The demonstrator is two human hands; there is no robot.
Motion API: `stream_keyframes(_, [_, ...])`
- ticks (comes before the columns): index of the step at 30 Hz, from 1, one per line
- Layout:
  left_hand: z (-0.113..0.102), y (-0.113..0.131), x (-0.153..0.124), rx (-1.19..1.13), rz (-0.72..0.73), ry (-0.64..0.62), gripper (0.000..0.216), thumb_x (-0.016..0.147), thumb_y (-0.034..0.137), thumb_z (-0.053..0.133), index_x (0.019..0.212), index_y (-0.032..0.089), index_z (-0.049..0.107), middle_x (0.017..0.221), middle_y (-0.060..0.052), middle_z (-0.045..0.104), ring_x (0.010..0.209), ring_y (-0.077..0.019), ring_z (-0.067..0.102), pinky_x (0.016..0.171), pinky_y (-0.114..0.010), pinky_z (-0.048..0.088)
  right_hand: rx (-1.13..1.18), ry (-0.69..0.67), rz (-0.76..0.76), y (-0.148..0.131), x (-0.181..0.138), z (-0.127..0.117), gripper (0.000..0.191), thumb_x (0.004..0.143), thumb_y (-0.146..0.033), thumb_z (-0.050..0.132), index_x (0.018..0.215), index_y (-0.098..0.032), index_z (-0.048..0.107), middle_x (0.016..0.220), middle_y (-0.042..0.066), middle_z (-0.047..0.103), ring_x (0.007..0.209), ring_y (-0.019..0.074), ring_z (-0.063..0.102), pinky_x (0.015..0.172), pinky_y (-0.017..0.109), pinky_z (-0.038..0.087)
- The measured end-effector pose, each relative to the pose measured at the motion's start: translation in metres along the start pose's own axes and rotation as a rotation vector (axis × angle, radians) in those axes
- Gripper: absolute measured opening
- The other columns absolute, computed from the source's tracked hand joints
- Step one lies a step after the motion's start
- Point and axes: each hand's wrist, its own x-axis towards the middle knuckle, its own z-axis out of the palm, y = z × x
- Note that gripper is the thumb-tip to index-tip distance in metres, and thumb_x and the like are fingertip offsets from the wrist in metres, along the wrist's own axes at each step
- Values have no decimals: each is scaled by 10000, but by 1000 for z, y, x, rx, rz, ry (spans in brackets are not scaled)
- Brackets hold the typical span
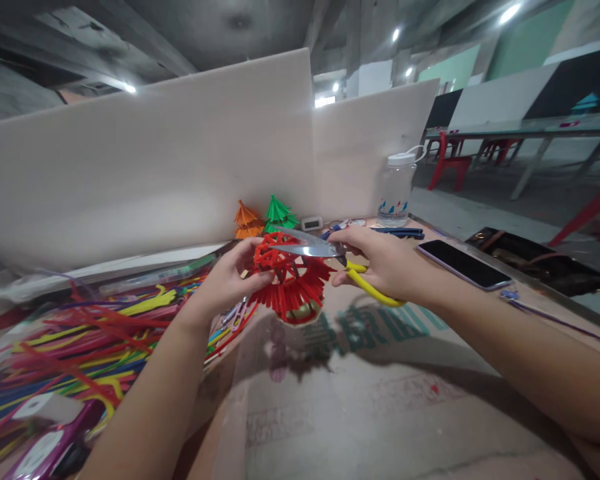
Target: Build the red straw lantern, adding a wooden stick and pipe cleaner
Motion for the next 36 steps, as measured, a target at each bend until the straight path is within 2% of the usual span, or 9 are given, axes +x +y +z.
stream_keyframes(5, [0,0,0,18,12,-6,506,814,465,786,1202,198,601,1156,-90,710,1064,-249,680,915,-325,528,-29,-8,8,-3,-2,4,635,798,-638,757,1267,-220,662,1143,116,712,990,289,672,803,368,496])
stream_keyframes(11, [2,-4,1,4,-24,-27,499,838,442,763,1238,200,589,1215,-99,697,1117,-260,676,950,-348,549,-54,30,5,-1,1,1,580,784,-605,784,1208,-218,708,893,58,715,739,207,633,638,289,423])
stream_keyframes(14, [9,-16,3,-1,-47,-117,497,857,414,747,1281,208,591,1286,-109,677,1167,-269,667,981,-374,558,-60,36,40,3,3,0,604,790,-599,777,1225,-185,705,853,57,695,695,192,593,600,277,382])
stream_keyframes(19, [20,-44,8,-42,-66,-279,556,855,444,747,1352,232,615,1366,-126,660,1253,-309,641,1036,-448,549,-71,34,73,11,5,1,521,848,-508,742,1245,-176,687,854,54,680,695,182,564,612,274,361])
stream_keyframes(24, [8,-58,10,49,-64,-315,508,916,520,672,1374,303,649,1532,-86,555,1415,-301,514,1148,-445,457,-42,19,86,12,5,0,545,816,-587,755,1188,-194,690,901,56,697,716,186,571,621,279,358])
stream_keyframes(27, [-4,-55,10,113,-70,-302,486,913,522,679,1354,319,665,1517,-77,574,1397,-295,535,1159,-461,438,-38,26,112,14,5,0,566,809,-594,762,1211,-203,683,931,64,710,731,196,593,632,285,384])
stream_keyframes(30, [-6,-46,8,148,-67,-289,531,895,482,713,1395,322,627,1496,-75,590,1352,-296,573,1150,-479,442,-52,33,111,18,6,0,578,821,-586,749,1255,-214,665,1017,88,717,807,227,631,680,304,435])
stream_keyframes(33, [3,-38,7,138,-71,-260,597,869,463,744,1423,300,595,1496,-85,578,1380,-308,542,1159,-491,435,-62,27,105,22,6,1,581,831,-579,739,1275,-216,650,1066,99,707,824,234,634,687,312,449])
stream_keyframes(36, [15,-34,6,80,-95,-272,631,860,440,759,1440,278,572,1522,-102,543,1408,-315,511,1161,-499,438,-85,23,131,23,7,1,587,831,-581,739,1269,-199,653,1030,97,703,782,224,620,665,309,434])
